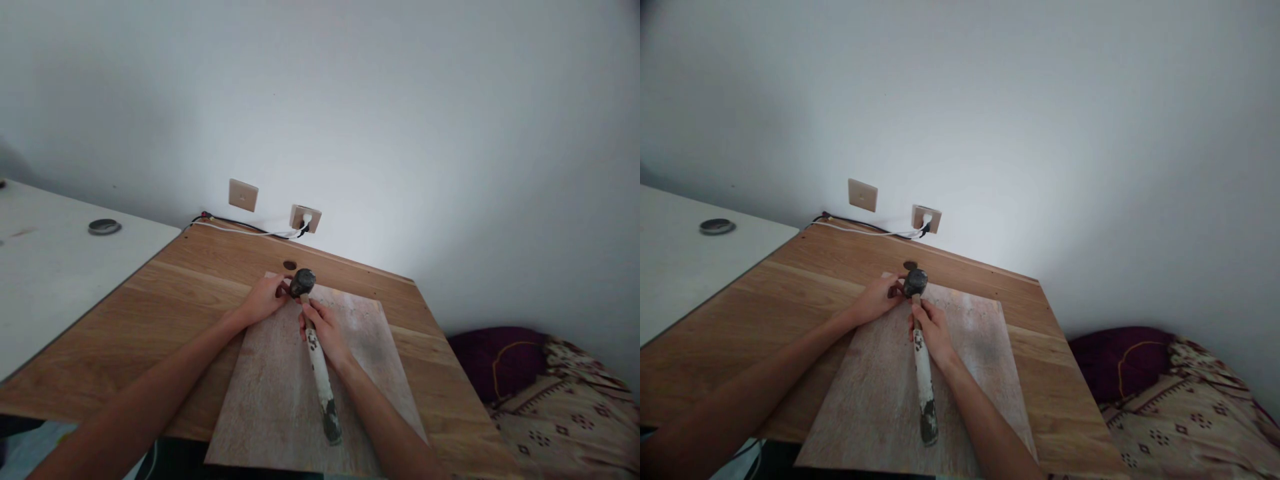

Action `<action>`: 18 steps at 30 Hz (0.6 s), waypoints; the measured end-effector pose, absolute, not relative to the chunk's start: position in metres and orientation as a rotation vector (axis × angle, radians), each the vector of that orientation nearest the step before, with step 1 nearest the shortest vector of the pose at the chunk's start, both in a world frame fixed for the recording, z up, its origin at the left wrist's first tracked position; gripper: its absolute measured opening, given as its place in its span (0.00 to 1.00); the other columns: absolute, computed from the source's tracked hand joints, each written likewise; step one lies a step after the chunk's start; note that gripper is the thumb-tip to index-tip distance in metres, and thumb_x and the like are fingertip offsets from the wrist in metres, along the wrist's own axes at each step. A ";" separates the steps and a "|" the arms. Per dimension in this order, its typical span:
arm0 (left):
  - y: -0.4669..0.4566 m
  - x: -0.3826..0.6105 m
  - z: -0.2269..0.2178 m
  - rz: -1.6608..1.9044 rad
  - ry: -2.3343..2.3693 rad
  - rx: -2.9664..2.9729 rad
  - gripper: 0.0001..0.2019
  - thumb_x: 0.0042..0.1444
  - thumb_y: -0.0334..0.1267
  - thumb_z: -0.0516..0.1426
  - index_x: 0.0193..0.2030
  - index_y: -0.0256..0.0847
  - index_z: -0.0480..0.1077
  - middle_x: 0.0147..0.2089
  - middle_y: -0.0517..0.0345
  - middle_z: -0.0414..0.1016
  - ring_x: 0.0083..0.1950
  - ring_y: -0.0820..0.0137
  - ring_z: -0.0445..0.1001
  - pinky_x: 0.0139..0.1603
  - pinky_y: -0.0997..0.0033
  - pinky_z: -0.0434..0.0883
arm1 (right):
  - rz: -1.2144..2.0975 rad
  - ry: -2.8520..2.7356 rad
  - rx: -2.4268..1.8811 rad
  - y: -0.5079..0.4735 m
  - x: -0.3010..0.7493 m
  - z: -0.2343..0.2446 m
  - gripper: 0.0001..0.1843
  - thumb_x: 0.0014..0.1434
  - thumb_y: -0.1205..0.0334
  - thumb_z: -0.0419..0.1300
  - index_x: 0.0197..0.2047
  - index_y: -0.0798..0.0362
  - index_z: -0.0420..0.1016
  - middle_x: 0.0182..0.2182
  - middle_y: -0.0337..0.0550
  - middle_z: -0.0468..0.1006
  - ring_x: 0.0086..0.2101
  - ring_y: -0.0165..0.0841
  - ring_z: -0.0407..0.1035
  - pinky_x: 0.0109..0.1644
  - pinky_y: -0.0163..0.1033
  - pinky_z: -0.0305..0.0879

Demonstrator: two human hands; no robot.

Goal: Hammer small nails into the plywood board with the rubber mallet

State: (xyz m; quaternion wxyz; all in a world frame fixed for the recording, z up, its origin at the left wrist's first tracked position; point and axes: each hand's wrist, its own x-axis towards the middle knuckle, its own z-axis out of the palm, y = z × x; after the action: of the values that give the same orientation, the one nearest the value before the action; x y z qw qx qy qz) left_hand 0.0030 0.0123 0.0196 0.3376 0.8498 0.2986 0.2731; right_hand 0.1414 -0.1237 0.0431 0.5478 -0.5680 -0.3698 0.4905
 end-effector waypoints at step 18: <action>0.014 -0.006 0.033 0.735 0.710 2.184 0.21 0.54 0.40 0.58 0.55 0.40 0.72 0.44 0.51 0.83 0.41 0.62 0.79 0.48 0.61 0.75 | 1.031 -0.360 -1.261 -0.252 0.155 0.037 0.29 0.46 0.41 0.77 0.44 0.51 0.81 0.41 0.50 0.84 0.36 0.41 0.81 0.34 0.43 0.78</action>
State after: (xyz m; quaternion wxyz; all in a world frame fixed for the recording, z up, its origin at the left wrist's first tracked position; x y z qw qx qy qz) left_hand -0.0057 0.0145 0.0325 0.3572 0.8460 0.2749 0.2849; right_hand 0.1547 -0.2516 0.0372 0.6718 -0.5600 -0.1598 0.4579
